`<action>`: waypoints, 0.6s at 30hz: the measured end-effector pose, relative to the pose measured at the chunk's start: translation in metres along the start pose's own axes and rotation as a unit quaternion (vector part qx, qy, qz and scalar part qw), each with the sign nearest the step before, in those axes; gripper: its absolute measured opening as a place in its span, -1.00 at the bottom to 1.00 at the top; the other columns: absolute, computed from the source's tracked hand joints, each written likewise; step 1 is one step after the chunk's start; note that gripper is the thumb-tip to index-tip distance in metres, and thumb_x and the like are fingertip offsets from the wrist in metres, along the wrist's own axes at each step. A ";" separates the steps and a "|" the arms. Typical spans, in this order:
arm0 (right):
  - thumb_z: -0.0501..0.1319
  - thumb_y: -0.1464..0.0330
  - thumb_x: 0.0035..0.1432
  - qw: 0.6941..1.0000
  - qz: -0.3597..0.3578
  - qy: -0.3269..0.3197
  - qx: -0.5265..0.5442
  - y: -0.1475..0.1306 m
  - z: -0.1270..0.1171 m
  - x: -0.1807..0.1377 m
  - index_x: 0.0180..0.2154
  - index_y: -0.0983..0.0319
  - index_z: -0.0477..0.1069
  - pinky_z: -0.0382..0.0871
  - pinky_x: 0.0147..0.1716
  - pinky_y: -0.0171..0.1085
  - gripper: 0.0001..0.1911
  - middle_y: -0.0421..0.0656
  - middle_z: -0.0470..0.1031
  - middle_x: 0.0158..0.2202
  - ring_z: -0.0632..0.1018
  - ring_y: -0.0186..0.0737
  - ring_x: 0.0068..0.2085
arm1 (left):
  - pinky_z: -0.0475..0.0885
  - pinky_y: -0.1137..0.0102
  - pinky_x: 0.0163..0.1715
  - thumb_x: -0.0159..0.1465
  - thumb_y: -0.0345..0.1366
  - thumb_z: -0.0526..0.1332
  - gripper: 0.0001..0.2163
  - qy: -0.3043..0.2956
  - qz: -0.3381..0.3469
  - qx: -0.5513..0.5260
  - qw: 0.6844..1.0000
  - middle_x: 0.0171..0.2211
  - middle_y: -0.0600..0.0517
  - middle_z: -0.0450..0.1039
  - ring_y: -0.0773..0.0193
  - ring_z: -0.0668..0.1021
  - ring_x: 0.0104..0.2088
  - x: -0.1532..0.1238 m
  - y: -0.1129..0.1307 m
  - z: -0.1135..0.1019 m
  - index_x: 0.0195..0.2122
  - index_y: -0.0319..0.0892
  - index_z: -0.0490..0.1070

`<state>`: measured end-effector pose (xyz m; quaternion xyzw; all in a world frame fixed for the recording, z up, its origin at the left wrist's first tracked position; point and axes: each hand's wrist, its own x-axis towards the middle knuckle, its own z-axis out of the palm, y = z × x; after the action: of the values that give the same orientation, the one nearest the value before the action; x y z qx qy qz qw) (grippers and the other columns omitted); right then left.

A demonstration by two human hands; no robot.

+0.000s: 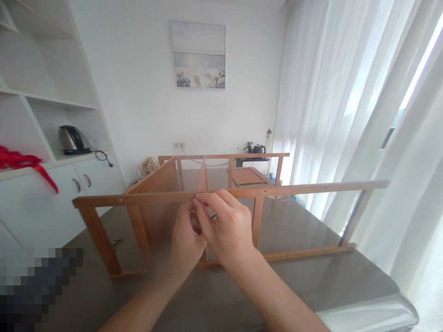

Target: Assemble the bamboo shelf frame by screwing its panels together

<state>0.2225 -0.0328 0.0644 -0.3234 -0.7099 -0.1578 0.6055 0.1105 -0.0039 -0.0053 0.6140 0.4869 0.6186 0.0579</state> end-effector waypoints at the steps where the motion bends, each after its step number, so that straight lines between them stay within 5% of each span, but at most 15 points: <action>1: 0.29 0.47 0.22 1.000 0.001 -0.001 0.001 0.000 0.000 0.000 -0.31 0.19 0.55 0.30 -0.46 -0.42 -0.92 -0.28 0.55 -0.40 0.40 -0.45 -0.51 | 0.52 0.18 -0.16 0.18 -0.45 0.29 -0.70 -0.006 -0.030 -0.006 1.000 -0.19 -0.08 0.51 0.04 0.60 -0.14 0.000 0.003 -0.001 -0.06 -0.15 0.37; 6: 0.28 0.44 0.21 1.000 0.019 -0.009 0.022 0.000 -0.002 -0.004 -0.21 0.20 0.55 0.26 -0.52 -0.40 -0.89 -0.26 0.54 -0.40 0.34 -0.44 -0.54 | 0.51 0.20 -0.23 0.17 -0.35 0.32 -0.71 -0.041 -0.064 -0.017 0.997 -0.14 -0.08 0.57 0.03 0.63 -0.18 0.001 0.005 -0.002 -0.08 -0.12 0.37; 10: 0.30 0.38 0.20 0.989 0.113 -0.024 0.091 -0.005 -0.011 -0.017 -0.12 0.17 0.51 0.24 -0.57 -0.42 -0.82 -0.28 0.49 -0.43 0.34 -0.43 -0.54 | 0.49 0.22 -0.28 0.19 -0.28 0.31 -0.74 -0.042 -0.051 -0.002 0.998 -0.22 -0.07 0.57 0.02 0.63 -0.20 -0.002 -0.002 -0.002 -0.11 -0.12 0.36; 18: 0.14 0.25 0.36 0.898 0.311 -0.104 0.294 0.001 -0.034 -0.038 -0.15 0.17 0.47 0.38 -0.34 -0.39 -0.82 -0.21 0.52 -0.37 0.50 -0.32 -0.31 | 0.47 0.26 -0.27 0.22 -0.29 0.25 -0.83 -0.037 -0.028 0.004 0.999 -0.27 -0.04 0.54 0.08 0.61 -0.24 -0.005 -0.009 -0.002 -0.18 -0.13 0.33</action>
<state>0.2507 -0.0634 0.0351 -0.3496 -0.6458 0.2888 0.6143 0.1053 -0.0033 -0.0142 0.6225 0.5042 0.5917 0.0904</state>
